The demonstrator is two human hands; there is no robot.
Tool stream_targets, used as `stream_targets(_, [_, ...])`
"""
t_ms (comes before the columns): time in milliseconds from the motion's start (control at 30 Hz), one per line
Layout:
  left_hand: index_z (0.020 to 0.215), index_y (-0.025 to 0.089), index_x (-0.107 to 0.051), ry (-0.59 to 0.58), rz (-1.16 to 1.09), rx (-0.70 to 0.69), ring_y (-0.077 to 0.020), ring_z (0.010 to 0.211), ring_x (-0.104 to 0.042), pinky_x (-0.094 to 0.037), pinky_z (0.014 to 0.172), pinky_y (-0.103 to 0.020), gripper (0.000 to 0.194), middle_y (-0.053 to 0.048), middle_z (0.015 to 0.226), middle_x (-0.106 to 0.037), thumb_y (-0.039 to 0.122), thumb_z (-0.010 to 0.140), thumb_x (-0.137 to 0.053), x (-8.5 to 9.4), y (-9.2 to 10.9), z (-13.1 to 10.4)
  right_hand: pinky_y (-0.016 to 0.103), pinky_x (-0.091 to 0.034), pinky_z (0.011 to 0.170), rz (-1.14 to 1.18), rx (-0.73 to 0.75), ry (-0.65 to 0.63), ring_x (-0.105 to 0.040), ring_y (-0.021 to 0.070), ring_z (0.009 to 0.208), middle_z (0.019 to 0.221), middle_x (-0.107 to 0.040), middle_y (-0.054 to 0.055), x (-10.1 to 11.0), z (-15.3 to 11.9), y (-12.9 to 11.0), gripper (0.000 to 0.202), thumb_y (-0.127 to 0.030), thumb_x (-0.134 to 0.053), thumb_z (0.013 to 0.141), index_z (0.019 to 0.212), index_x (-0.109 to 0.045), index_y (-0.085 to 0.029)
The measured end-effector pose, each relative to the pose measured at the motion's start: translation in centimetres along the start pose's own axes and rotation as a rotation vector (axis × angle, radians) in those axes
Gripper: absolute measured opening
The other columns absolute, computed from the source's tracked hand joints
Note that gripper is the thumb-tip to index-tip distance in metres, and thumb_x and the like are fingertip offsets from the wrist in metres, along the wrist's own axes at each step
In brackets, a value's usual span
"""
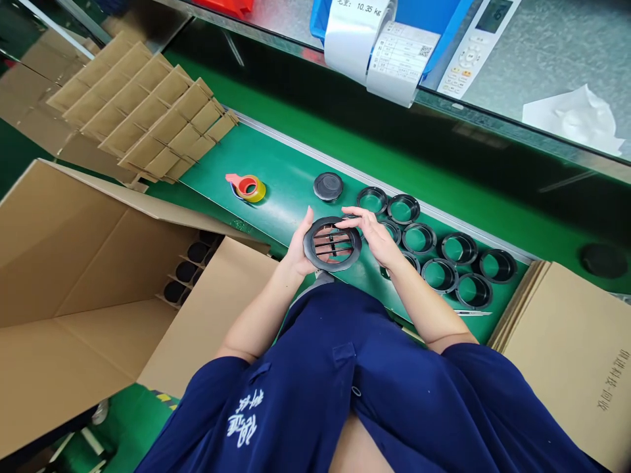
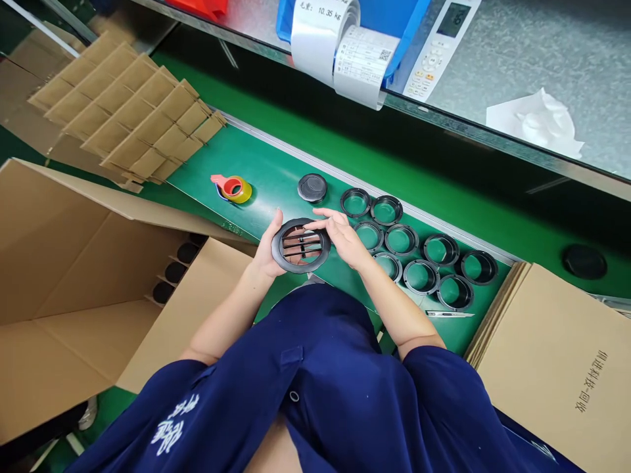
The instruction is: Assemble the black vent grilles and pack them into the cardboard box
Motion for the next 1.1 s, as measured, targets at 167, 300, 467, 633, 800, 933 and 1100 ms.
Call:
stream_targets(167, [0.126,0.01,-0.068,0.076,-0.006,-0.017,-0.04,0.112,-0.07,-0.056,0.097,-0.055,0.079,-0.018,0.109,-0.077,0.077,0.091,-0.045,1.5,0.0,1.2,0.052,-0.029,0.125,-0.167,0.108,-0.066,-0.038,0.0262,0.146,0.154,-0.05,0.005,-0.6,-1.0,0.6,0.069,-0.066,-0.017,0.105,0.134,-0.069,-0.031])
stream_targets(300, [0.11,0.012,-0.073,0.042,-0.006,0.043,-0.0353,0.098,-0.074,-0.058,0.092,-0.05,0.066,-0.016,0.095,-0.079,0.07,0.093,-0.048,4.0,-1.6,2.2,0.061,-0.019,0.126,-0.388,0.267,-0.346,-0.028,0.0343,0.152,0.161,-0.042,0.011,-3.8,-2.7,2.4,0.065,-0.068,-0.055,0.095,0.146,-0.058,-0.029])
stream_targets(467, [0.112,0.014,-0.073,0.061,0.063,0.146,-0.0385,0.107,-0.072,-0.055,0.096,-0.053,0.067,-0.018,0.102,-0.078,0.073,0.089,-0.051,5.8,-4.6,4.1,0.06,-0.022,0.125,-0.428,0.145,-0.544,-0.009,0.0399,0.158,0.171,-0.008,0.022,-6.2,-3.4,5.7,0.112,-0.07,-0.072,0.081,0.165,-0.021,-0.018])
stream_targets(633, [0.124,0.022,-0.067,0.223,0.245,0.023,-0.0427,0.131,-0.058,-0.046,0.105,-0.064,0.083,-0.019,0.125,-0.071,0.088,0.082,-0.042,6.8,-3.5,7.1,0.056,-0.028,0.122,-0.52,0.096,-0.435,-0.025,0.0391,0.151,0.165,-0.023,0.023,-3.8,0.7,9.8,0.118,-0.073,-0.074,0.075,0.165,-0.021,-0.018])
stream_targets(800, [0.127,0.025,-0.068,0.265,1.066,-0.379,-0.0375,0.154,-0.029,-0.006,0.126,-0.06,0.068,-0.015,0.152,-0.055,0.068,0.075,-0.074,6.7,-1.5,10.8,0.065,-0.016,0.12,-0.868,-0.334,-0.032,-0.024,0.0498,0.147,0.163,-0.019,0.03,4.1,7.3,19.0,0.121,-0.075,-0.072,0.075,0.165,-0.02,-0.011])
stream_targets(933, [0.137,0.021,-0.063,0.229,1.557,-0.332,-0.0386,0.154,-0.028,0.015,0.122,-0.062,0.066,-0.021,0.155,-0.05,0.06,0.084,-0.069,8.5,-4.3,12.0,0.064,-0.005,0.122,-0.956,-0.428,-0.111,-0.019,0.049,0.151,0.165,-0.016,0.031,4.0,9.4,22.5,0.12,-0.073,-0.071,0.078,0.165,-0.018,-0.009])
stream_targets(1100, [0.147,0.021,-0.055,0.315,1.755,-0.303,-0.0368,0.155,-0.027,0.011,0.124,-0.061,0.063,-0.022,0.159,-0.044,0.056,0.094,-0.053,11.3,-4.4,9.8,0.061,0.003,0.124,-0.918,-0.355,-0.044,-0.001,0.0408,0.158,0.171,-0.002,0.024,3.1,11.3,21.0,0.091,-0.065,-0.045,0.098,0.165,-0.017,-0.009])
Point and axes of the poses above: each hand's wrist, its own z-axis towards the middle knuckle, its own x-axis out of the back of the hand, y = z × x, the point moved 8 cm from there along z, towards the middle knuckle
